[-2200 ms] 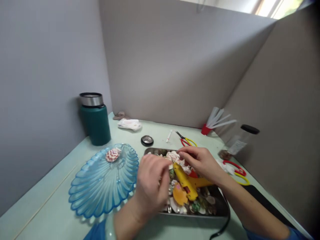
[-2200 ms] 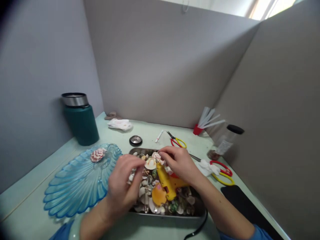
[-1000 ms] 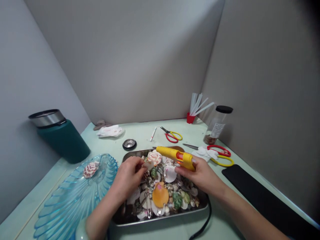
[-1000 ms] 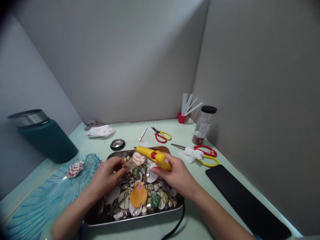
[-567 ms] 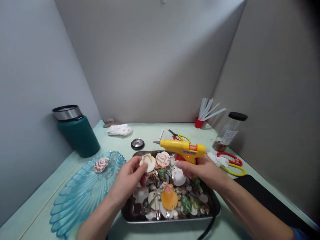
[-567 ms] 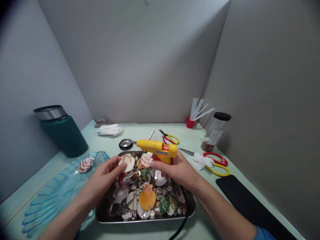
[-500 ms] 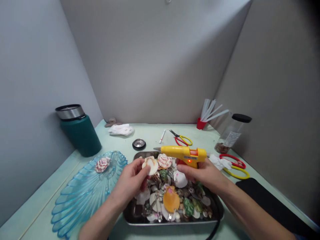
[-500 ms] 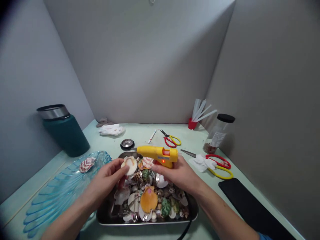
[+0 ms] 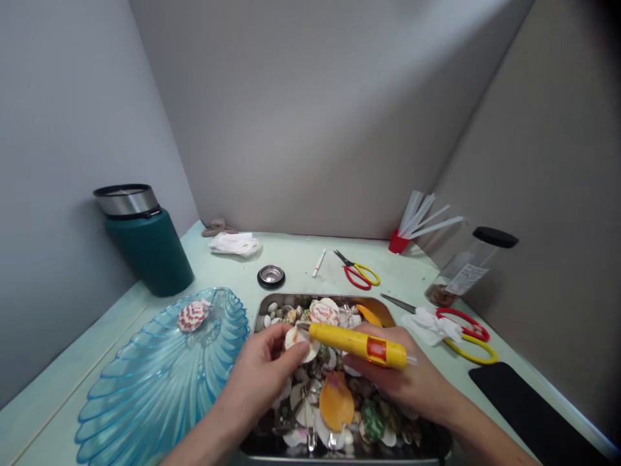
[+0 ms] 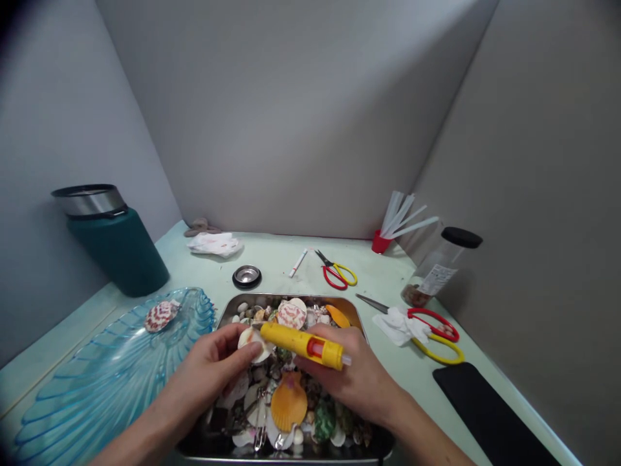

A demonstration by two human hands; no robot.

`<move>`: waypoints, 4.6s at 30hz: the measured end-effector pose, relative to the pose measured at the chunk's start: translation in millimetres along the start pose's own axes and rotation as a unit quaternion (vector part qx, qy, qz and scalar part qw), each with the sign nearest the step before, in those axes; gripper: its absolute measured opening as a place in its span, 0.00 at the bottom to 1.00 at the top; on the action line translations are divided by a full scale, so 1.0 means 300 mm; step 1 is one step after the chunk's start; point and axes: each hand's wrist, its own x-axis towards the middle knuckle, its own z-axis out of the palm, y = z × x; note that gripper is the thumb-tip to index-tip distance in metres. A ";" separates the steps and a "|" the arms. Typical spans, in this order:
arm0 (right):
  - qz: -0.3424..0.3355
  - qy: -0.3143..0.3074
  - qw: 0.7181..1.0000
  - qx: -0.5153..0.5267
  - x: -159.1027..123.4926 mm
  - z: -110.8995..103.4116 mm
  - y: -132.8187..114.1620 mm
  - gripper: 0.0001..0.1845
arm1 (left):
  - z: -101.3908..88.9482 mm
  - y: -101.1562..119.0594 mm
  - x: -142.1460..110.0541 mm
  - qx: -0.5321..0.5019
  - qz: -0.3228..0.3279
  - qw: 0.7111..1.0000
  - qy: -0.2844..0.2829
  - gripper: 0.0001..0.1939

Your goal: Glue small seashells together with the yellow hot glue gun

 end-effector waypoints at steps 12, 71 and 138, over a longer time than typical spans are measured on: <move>0.015 0.013 0.999 0.028 -0.010 0.006 0.020 0.08 | -0.001 -0.008 0.001 0.021 -0.024 0.999 0.003 0.14; 0.009 0.059 0.998 0.029 -0.024 0.024 0.076 0.06 | -0.004 -0.010 -0.017 -0.231 -0.046 0.971 -0.025 0.13; 0.018 0.055 0.997 0.044 -0.027 0.022 0.060 0.09 | -0.003 0.002 -0.026 -0.046 -0.042 0.998 0.021 0.13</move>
